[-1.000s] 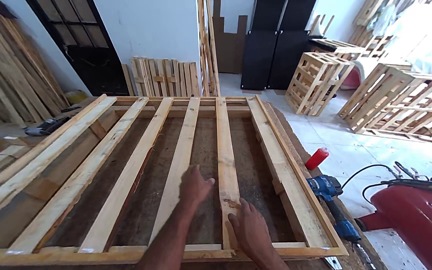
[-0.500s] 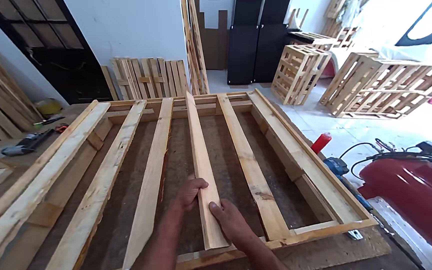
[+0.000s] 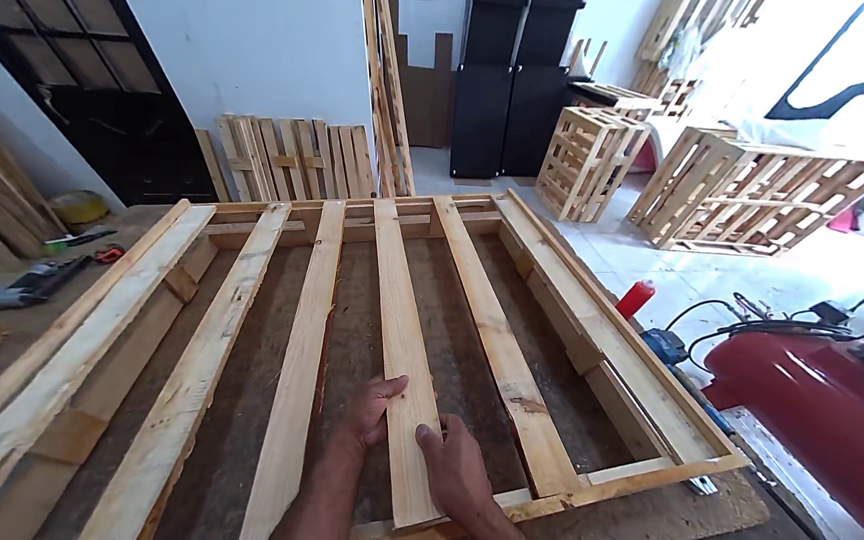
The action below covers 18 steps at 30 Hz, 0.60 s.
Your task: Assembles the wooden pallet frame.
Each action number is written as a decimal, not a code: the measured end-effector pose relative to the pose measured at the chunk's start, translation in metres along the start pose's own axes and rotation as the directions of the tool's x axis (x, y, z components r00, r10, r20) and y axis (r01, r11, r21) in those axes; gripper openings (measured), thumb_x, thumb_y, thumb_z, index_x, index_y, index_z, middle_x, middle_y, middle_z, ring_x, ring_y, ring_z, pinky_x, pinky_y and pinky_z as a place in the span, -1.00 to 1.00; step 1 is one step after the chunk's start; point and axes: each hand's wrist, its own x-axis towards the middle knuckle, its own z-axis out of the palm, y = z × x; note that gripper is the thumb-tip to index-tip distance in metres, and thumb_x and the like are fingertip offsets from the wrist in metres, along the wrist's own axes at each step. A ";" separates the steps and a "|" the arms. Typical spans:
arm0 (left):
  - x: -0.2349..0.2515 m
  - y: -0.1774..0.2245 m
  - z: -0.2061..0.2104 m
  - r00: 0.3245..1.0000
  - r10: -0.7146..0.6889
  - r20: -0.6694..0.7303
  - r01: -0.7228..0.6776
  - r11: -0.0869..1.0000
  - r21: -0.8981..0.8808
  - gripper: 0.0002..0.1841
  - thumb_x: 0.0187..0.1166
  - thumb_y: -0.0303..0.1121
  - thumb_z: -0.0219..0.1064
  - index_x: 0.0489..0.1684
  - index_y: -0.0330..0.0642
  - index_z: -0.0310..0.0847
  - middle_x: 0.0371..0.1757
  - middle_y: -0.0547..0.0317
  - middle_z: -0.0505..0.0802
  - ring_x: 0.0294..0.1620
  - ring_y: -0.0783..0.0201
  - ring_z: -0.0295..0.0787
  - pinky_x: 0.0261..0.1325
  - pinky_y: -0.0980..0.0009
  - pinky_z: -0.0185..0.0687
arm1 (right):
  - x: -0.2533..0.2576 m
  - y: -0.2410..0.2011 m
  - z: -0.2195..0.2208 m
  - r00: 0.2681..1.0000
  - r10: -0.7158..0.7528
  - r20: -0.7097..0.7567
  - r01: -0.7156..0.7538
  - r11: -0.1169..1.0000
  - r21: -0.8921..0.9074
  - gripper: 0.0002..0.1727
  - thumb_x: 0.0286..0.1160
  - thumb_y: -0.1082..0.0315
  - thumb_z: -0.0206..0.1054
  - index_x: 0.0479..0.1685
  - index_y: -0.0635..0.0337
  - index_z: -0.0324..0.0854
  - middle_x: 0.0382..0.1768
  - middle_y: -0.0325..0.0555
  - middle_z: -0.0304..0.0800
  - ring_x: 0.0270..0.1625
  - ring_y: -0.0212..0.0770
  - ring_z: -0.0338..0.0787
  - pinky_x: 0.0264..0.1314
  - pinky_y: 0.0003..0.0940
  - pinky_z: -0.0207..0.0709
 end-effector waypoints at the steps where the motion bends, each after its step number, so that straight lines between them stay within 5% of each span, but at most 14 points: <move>1: 0.000 0.000 0.001 1.000 -0.012 -0.008 0.012 1.000 -0.001 -0.59 0.84 -0.41 0.00 0.57 -0.44 0.25 0.29 -0.50 0.75 0.21 -0.32 0.82 0.26 -0.16 0.78 | 0.000 0.001 -0.001 1.000 0.003 0.005 -0.003 1.000 -0.010 -0.51 0.58 -0.15 0.28 0.27 -0.03 0.59 -0.19 -0.24 0.88 -0.17 -0.27 0.89 -0.08 -0.16 0.81; 18: 0.011 -0.011 -0.014 0.939 -0.090 -0.333 0.150 0.976 0.158 -0.57 0.75 -0.30 0.26 0.46 -0.38 0.40 0.08 -0.33 0.86 0.04 -0.14 0.92 0.12 -0.06 0.86 | 0.033 0.013 0.008 0.966 0.157 0.207 -0.083 0.941 -0.327 -0.36 0.59 -0.23 0.21 0.36 0.12 0.54 0.02 0.00 0.83 0.10 -0.04 0.86 0.17 0.05 0.71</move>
